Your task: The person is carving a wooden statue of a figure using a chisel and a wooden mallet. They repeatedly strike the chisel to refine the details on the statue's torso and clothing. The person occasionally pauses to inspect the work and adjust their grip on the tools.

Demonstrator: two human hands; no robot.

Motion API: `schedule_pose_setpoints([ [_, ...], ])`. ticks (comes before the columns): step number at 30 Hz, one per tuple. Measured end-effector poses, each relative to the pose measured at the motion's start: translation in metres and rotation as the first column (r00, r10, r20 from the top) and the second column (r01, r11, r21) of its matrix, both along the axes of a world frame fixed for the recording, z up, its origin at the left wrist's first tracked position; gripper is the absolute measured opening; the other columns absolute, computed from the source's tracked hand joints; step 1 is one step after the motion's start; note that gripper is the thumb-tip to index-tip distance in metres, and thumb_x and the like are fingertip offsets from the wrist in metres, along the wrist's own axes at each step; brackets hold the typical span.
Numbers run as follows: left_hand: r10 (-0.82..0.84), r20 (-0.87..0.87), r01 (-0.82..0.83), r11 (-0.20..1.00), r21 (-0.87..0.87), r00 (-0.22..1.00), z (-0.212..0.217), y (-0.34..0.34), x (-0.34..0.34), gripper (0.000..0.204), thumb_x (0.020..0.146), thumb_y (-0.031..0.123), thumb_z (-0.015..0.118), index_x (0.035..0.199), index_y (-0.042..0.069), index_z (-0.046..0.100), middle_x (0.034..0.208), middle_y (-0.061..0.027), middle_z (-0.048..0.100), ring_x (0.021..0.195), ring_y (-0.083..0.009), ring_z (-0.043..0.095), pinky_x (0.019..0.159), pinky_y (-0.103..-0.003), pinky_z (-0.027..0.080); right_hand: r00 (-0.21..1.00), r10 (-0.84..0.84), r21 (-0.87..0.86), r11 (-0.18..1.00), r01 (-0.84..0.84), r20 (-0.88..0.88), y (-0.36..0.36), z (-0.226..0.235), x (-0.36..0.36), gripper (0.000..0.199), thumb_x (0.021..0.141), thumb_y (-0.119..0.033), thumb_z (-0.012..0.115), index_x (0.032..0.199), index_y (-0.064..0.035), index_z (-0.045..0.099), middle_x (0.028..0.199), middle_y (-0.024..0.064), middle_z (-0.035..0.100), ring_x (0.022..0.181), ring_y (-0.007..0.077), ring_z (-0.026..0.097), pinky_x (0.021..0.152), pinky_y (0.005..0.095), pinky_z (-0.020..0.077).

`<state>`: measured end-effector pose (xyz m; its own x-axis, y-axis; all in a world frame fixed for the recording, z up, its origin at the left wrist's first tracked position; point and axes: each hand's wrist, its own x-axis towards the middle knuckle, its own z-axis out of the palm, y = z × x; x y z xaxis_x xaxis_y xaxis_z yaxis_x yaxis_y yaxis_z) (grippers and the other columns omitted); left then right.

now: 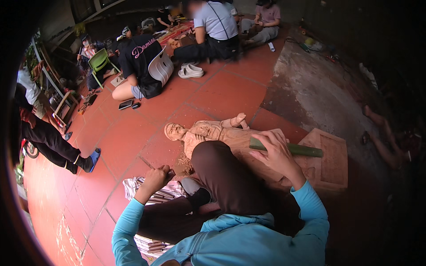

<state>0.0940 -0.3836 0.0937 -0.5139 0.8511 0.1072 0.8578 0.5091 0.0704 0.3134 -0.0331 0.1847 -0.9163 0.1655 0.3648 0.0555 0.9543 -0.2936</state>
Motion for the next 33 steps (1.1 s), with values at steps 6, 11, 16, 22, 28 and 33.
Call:
schedule_pose_setpoints([
  [6,-0.235,-0.197,0.307,0.753,0.582,0.952,0.148,0.088,0.054,0.031,0.071,0.024,0.072,0.086,0.006,0.051,0.104,-0.0106,0.052,0.088,-0.0287,0.054,0.069,-0.04,0.045,0.862,0.466,-0.028,0.876,-0.481,-0.2,-0.051,0.066,-0.07,0.061,0.073,-0.03,0.071,0.127,-0.0129,0.048,0.12,0.0094,0.048,0.112,0.0289,0.043,0.094,0.0402,0.036],
  [11,-0.317,-0.459,0.535,0.685,0.494,0.83,0.171,0.095,0.079,0.024,0.066,0.025,0.073,0.076,0.012,0.056,0.118,-0.0133,0.045,0.111,-0.0337,0.043,0.093,-0.051,0.031,0.603,0.7,0.179,0.697,-0.695,-0.382,-0.09,0.064,-0.127,0.044,0.065,-0.013,0.07,0.107,-0.0094,0.058,0.112,0.0091,0.053,0.111,0.0293,0.044,0.088,0.0387,0.0387],
  [16,-0.231,-0.509,0.455,0.807,0.375,0.829,0.166,0.093,0.083,0.055,0.065,0.04,0.073,0.107,0.014,0.048,0.128,-0.0182,0.04,0.118,-0.0371,0.039,0.098,-0.055,0.028,0.402,0.863,0.014,0.426,-0.905,-0.306,-0.084,0.028,-0.172,0.008,0.067,-0.014,0.063,0.073,-0.0099,0.058,0.055,0.0116,0.054,0.054,0.0316,0.056,0.051,0.0418,0.0426],
  [22,-0.251,-0.641,0.482,0.85,0.212,0.725,0.193,0.123,0.113,0.07,0.074,0.063,0.053,0.121,0.011,0.053,0.128,-0.0102,0.048,0.119,-0.0288,0.044,0.105,-0.047,0.019,0.624,0.775,0.013,0.626,-0.78,0.098,-0.056,0.024,-0.231,0.013,0.071,-0.019,0.06,0.076,-0.007,0.058,0.068,0.0139,0.062,0.065,0.0346,0.06,0.055,0.0458,0.0453],
  [28,-0.735,-0.312,0.77,0.429,0.473,0.601,0.18,0.222,0.126,0.067,0.082,0.058,0.042,0.125,0.008,0.047,0.137,-0.0153,0.037,0.131,-0.0336,0.028,0.108,-0.051,0.015,0.668,0.731,0.328,0.602,-0.728,0.14,-0.114,0.051,-0.312,0.012,0.072,-0.022,0.062,0.076,-0.0103,0.06,0.063,0.0114,0.061,0.064,0.0317,0.062,0.055,0.0434,0.0465],
  [33,-0.866,-0.223,0.657,0.149,0.739,0.447,0.104,0.252,0.092,0.048,0.088,0.038,0.045,0.117,0.0,0.049,0.122,-0.0167,0.047,0.118,-0.0322,0.042,0.103,-0.047,0.024,0.269,0.96,-0.352,0.227,-0.908,-0.077,-0.193,0.059,-0.232,0.015,0.074,-0.015,0.06,0.088,-0.0112,0.06,0.067,0.0109,0.061,0.065,0.0302,0.061,0.057,0.0396,0.046],
])
